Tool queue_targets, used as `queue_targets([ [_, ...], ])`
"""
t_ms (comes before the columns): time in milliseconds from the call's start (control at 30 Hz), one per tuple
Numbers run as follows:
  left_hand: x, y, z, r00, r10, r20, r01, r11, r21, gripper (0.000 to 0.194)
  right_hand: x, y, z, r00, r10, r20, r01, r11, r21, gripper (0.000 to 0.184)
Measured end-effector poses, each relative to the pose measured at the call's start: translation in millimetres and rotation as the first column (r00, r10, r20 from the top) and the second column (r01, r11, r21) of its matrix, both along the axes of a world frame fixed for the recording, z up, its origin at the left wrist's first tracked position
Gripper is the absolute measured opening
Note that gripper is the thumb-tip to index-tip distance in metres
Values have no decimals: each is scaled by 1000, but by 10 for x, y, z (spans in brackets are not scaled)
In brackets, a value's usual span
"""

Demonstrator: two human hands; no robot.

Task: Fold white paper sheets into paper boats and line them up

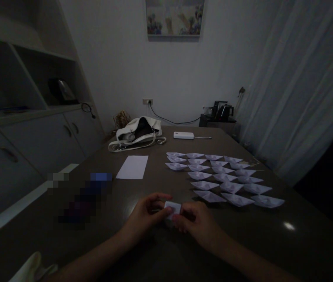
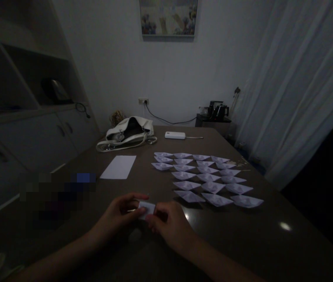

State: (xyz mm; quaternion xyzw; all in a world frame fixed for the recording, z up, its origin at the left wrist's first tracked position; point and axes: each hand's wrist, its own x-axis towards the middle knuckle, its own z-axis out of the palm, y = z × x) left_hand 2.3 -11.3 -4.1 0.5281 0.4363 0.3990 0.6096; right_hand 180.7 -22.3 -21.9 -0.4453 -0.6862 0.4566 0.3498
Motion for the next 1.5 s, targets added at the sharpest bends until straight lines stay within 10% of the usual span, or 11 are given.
queue_targets([
  [400, -44, -48, -18, 881, 2, -473, 187, 918, 351, 25, 85, 5, 184, 991, -6, 134, -39, 943, 331, 10],
  [967, -108, 50, 8, 983, 180, 27, -181, 981, 69, 28, 216, 133, 179, 997, -82, 4, 76, 938, 339, 5],
  [1333, -81, 87, -109, 914, 182, 362, -197, 980, 4, 31, 177, 103, 151, 984, -66, -168, 121, 930, 346, 7],
  [1500, -102, 22, -15, 970, 74, 230, -106, 986, 131, 20, 185, 119, 101, 993, -21, -115, 64, 924, 377, 4],
])
